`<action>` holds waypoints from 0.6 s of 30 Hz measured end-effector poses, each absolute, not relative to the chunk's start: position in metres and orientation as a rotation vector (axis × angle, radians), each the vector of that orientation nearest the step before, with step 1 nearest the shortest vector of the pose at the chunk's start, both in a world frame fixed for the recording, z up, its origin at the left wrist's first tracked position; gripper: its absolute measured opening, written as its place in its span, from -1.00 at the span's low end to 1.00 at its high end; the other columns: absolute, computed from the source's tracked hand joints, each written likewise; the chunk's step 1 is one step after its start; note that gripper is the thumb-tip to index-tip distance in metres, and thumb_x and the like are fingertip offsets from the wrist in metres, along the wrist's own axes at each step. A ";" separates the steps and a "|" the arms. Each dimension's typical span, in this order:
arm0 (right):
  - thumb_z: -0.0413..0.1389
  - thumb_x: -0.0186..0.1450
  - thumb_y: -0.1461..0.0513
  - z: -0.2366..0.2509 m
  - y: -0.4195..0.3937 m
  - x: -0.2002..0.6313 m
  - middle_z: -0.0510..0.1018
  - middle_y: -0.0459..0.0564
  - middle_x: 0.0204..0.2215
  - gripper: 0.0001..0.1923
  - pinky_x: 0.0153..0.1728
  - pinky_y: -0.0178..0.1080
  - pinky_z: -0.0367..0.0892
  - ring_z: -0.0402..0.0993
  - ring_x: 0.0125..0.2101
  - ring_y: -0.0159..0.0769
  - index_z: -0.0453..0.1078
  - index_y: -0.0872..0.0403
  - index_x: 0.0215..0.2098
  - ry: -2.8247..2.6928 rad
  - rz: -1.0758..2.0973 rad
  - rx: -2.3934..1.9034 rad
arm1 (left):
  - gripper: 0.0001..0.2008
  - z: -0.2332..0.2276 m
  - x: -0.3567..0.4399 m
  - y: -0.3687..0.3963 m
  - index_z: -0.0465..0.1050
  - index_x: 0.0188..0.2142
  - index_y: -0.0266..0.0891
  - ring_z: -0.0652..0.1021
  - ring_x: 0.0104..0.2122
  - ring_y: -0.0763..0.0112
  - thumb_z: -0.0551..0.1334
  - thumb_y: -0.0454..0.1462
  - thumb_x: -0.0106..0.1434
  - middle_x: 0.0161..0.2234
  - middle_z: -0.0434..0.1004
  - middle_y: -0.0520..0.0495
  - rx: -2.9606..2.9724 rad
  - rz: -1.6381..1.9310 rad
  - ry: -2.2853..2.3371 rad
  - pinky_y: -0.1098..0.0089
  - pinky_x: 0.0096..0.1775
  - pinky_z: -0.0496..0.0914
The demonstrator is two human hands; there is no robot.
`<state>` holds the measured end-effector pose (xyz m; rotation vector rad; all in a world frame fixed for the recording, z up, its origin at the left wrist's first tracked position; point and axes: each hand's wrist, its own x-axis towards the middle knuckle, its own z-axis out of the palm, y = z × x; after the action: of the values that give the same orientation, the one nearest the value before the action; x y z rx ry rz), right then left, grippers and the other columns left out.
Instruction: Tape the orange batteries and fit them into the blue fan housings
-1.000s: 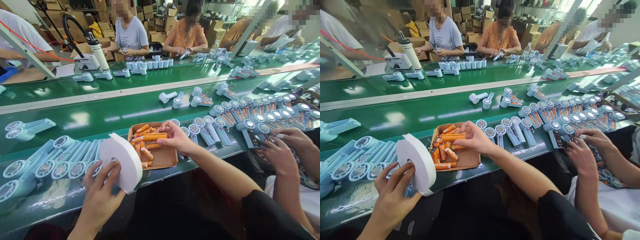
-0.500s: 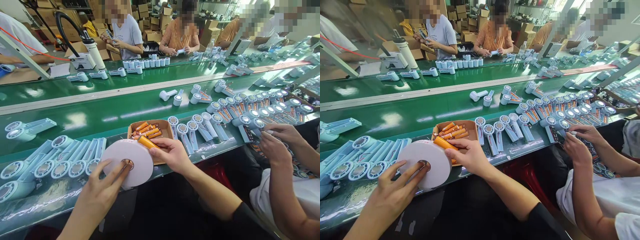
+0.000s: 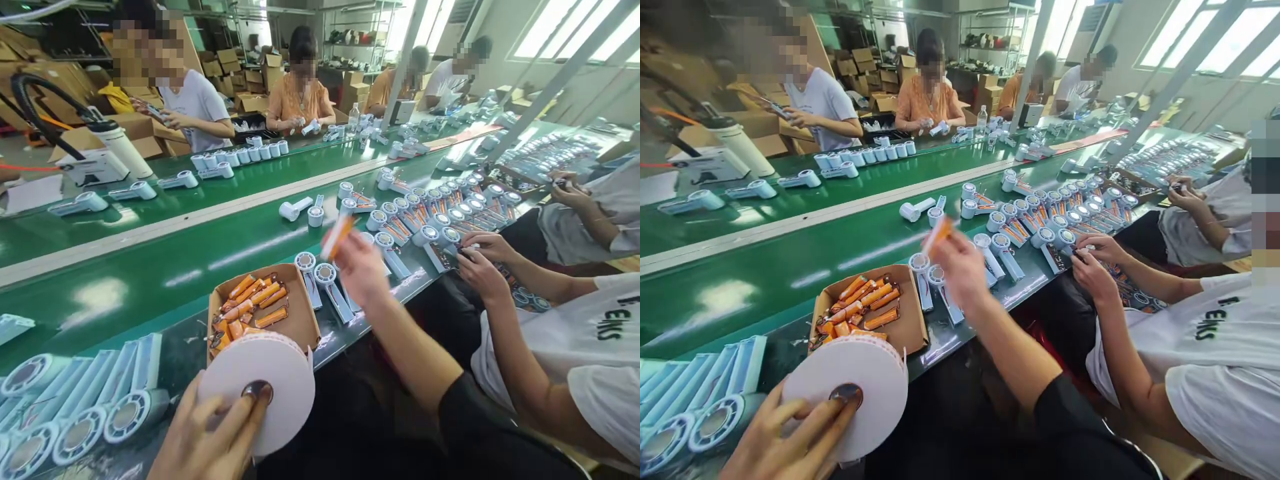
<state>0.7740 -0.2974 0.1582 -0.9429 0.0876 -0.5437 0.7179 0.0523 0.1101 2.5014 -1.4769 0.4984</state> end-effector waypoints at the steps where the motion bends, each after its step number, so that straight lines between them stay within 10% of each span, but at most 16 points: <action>1: 0.58 0.11 0.03 0.164 -0.323 0.777 0.75 -0.22 -0.17 -0.55 -0.04 -0.38 0.64 0.73 -0.13 -0.41 0.61 -0.13 -0.10 0.103 -0.639 -0.914 | -0.48 0.111 0.728 0.059 0.66 0.21 0.11 0.58 -0.01 0.08 0.50 -0.10 0.24 0.06 0.76 0.03 2.508 0.442 -1.436 -0.11 0.53 0.12; 4: 0.53 0.19 0.04 0.166 -0.379 0.767 0.71 -0.20 -0.08 -0.46 0.03 -0.32 0.62 0.70 0.00 -0.37 0.51 -0.21 0.08 0.183 -0.774 -0.965 | -0.36 0.130 0.788 0.076 0.70 0.13 0.20 0.62 0.09 -0.08 0.55 0.04 -0.01 0.06 0.75 -0.03 2.540 0.144 -1.282 -0.03 0.22 0.51; 7: 0.57 0.16 0.04 0.139 -0.390 0.732 0.72 -0.14 -0.16 -0.35 -0.09 -0.22 0.68 0.75 -0.11 -0.24 0.47 -0.23 0.15 0.293 -0.620 -1.045 | -0.64 0.166 0.876 0.042 0.76 -0.17 0.24 0.70 -0.21 0.05 0.33 0.16 0.10 -0.17 0.79 0.06 2.424 -0.206 -1.184 0.13 -0.20 0.61; 9: 0.58 0.14 0.04 0.117 -0.384 0.710 0.72 -0.11 -0.20 -0.27 -0.18 -0.18 0.69 0.77 -0.20 -0.19 0.45 -0.26 0.21 0.347 -0.507 -1.061 | -0.56 0.186 0.933 -0.020 0.72 -0.22 0.11 0.70 -0.20 0.09 0.10 0.16 0.35 -0.21 0.78 0.09 2.598 -0.295 -0.917 0.12 -0.13 0.60; 13: 0.60 0.12 0.05 0.096 -0.378 0.698 0.72 -0.06 -0.23 -0.13 -0.24 -0.07 0.71 0.77 -0.28 -0.09 0.40 -0.33 0.32 0.383 -0.422 -1.114 | -0.46 0.192 1.028 -0.183 0.49 0.30 -0.21 0.67 0.09 0.10 0.12 0.03 0.52 0.19 0.67 -0.20 2.753 -0.236 -0.785 0.08 0.18 0.51; 18: 0.60 0.06 -0.04 0.097 -0.407 0.700 0.76 0.12 -0.26 -0.49 -0.29 0.10 0.72 0.79 -0.24 0.17 0.68 -0.31 -0.04 0.469 -0.516 -1.293 | -0.49 0.166 1.093 -0.284 0.57 0.10 -0.28 0.68 -0.06 0.21 0.27 0.12 0.52 0.02 0.67 -0.16 2.769 -0.452 -0.976 0.06 0.06 0.59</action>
<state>0.7000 -0.4066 0.0970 -1.2931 0.4693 -0.5165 1.0932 -0.2842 0.1659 2.7693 -0.9755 -0.4515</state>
